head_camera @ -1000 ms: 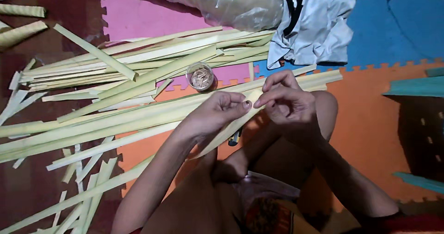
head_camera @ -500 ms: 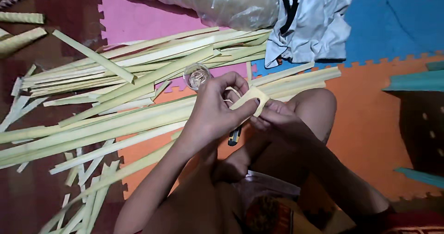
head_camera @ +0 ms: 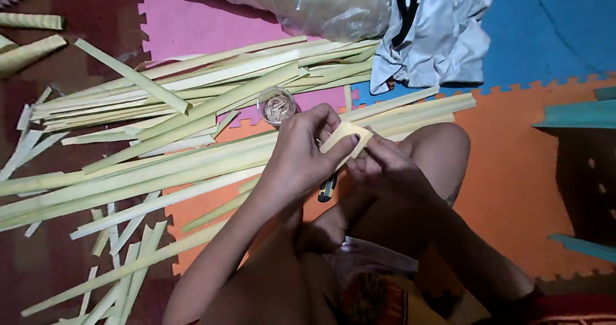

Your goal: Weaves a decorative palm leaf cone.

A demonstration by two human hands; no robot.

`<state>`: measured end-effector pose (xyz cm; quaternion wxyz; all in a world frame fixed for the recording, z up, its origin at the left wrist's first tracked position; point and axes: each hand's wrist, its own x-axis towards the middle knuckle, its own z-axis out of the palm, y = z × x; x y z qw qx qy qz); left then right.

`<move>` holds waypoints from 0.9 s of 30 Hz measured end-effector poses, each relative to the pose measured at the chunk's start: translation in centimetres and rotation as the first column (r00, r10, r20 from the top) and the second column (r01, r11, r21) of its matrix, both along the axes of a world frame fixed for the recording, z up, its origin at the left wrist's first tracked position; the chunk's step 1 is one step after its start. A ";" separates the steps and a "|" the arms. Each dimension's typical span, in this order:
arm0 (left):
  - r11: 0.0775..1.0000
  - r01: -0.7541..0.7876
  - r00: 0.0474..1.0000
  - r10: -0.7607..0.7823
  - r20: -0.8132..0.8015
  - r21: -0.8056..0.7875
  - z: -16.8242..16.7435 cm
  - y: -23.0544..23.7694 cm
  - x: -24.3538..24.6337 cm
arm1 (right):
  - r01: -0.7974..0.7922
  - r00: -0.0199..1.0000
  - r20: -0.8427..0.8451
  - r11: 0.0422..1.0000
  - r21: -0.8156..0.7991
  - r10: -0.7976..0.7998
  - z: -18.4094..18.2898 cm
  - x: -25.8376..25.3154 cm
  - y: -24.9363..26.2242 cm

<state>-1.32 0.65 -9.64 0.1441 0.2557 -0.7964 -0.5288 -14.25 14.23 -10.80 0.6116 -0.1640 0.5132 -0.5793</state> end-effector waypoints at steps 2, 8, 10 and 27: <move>0.999 0.003 0.987 -0.011 0.161 0.048 2.0 0.0 -0.2 | 0.043 0.983 -0.175 0.998 -0.043 -0.050 -0.2 0.3 0.1; 0.958 0.230 0.973 -0.227 -0.035 0.170 -0.2 -1.2 1.1 | 0.111 0.974 -0.191 0.992 -0.054 -0.119 0.1 0.3 0.5; 0.982 0.188 0.982 -0.187 -0.030 0.018 -0.8 -0.9 1.0 | 0.047 0.994 -0.098 0.999 0.006 -0.046 0.2 0.2 0.6; 0.993 0.116 0.993 -0.114 0.041 -0.033 -2.0 -0.2 1.9 | 0.085 0.996 0.016 0.992 0.096 -0.087 -1.2 2.3 1.1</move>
